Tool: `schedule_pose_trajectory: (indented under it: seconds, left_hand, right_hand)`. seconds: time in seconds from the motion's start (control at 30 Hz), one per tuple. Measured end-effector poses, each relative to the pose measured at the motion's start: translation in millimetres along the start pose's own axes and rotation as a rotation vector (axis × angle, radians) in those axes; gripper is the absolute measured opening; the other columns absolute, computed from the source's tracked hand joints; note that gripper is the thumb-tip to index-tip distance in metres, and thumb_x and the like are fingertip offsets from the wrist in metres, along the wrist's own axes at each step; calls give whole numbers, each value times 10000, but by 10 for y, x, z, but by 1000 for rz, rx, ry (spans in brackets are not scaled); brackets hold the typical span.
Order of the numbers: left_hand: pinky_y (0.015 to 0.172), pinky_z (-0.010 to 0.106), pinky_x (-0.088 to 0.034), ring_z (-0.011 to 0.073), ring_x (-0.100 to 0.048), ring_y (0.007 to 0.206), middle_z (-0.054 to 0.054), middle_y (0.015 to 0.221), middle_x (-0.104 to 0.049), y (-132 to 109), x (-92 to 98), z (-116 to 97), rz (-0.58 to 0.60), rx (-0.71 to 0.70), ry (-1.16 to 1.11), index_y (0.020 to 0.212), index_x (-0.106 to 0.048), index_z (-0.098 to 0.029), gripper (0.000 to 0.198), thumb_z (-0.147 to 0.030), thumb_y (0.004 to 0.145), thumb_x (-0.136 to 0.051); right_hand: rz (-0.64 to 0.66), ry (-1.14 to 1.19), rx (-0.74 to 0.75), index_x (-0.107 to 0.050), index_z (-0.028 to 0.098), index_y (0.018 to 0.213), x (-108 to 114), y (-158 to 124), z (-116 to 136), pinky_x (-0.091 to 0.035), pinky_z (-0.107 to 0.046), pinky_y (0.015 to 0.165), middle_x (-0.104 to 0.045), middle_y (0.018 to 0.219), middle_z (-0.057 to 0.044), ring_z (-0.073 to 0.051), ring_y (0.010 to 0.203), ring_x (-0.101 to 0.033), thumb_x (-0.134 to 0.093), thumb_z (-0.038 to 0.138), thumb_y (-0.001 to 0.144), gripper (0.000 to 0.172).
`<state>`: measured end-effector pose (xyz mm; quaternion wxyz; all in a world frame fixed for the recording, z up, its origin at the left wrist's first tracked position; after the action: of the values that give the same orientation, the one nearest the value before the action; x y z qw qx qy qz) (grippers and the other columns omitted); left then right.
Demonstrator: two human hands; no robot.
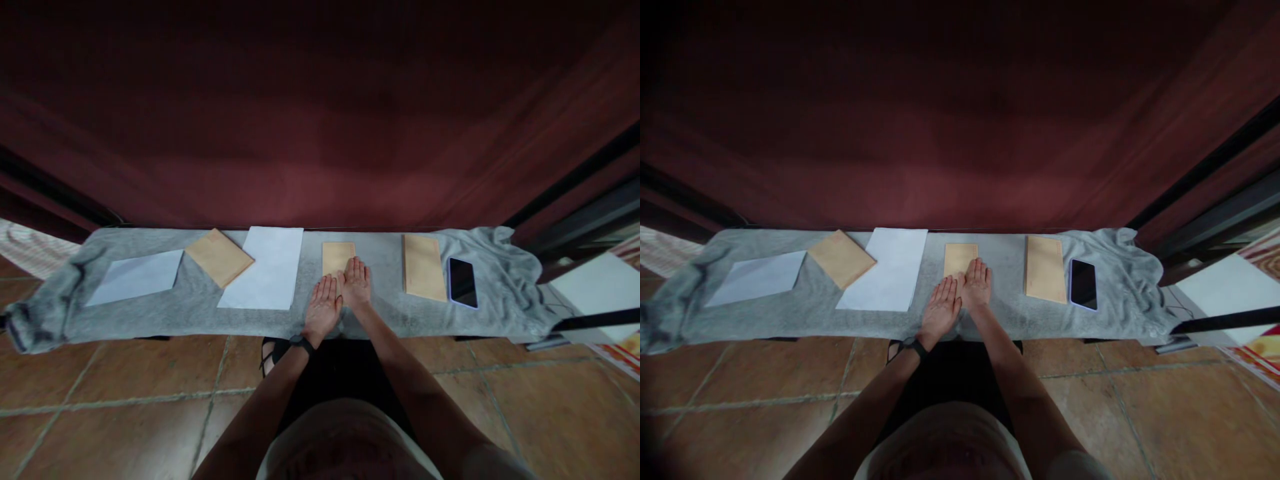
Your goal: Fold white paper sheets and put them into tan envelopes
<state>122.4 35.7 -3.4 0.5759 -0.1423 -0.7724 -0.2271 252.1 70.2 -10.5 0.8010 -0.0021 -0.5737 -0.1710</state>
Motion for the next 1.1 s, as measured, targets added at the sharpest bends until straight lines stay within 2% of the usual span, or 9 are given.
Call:
schedule_pose_trajectory:
  seconds: [0.27, 0.43, 0.6, 0.93, 1.1]
  left_hand:
    - [1248, 459, -270, 263, -281, 1531, 163, 1632, -336, -1, 44, -14, 33, 4, 21, 1579, -296, -66, 613, -306, 1017, -340]
    - [1247, 466, -272, 260, -292, 1527, 160, 1627, -346, 0, 41, -6, 26, 3, 21, 1570, -322, -74, 599, -303, 1017, -338]
    - [1243, 461, -282, 257, -299, 1525, 155, 1619, -365, 0, 29, -1, 4, -1, 23, 1564, -337, -81, 594, -305, 1014, -343]
    - [1259, 420, -251, 237, -273, 1536, 144, 1636, -330, 12, 65, -26, 76, 24, 95, 1560, -346, -62, 594, -323, 1027, -312]
    - [1261, 476, -225, 263, -288, 1530, 158, 1613, -373, 88, 97, -103, 95, 74, 119, 1531, -408, -67, 576, -344, 1046, -268]
  right_hand:
    - [84, -40, 16, -260, 10, 1584, 76, -87, -52, -163, -510, 1231, -298, 1632, -222, -327, 1519, -287, -312, 417, 1047, 676]
    - [92, -51, 60, -282, 20, 1580, 115, -184, -89, -160, -518, 1231, -307, 1630, -213, -325, 1521, -282, -308, 417, 1050, 662]
    - [77, -60, 119, -304, 28, 1574, 141, -343, -151, -168, -516, 1232, -322, 1624, -214, -314, 1517, -293, -323, 410, 1053, 647]
    - [-5, -98, 212, -399, 58, 1536, 265, -623, -177, -251, -530, 1202, -424, 1574, -207, -325, 1467, -390, -409, 359, 1044, 577]
    - [-16, -85, 218, -417, 57, 1527, 309, -702, -178, -262, -528, 1199, -427, 1573, -197, -324, 1453, -413, -398, 344, 1048, 559]
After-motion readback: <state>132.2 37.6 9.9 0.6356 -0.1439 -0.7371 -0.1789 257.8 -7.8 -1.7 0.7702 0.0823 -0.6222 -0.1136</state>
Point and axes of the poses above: each hand's wrist, its own y-axis towards the middle knuckle, its own x-axis out of the back of the hand, z = x × y, the point moved 2 cm from there along y, towards the middle knuckle
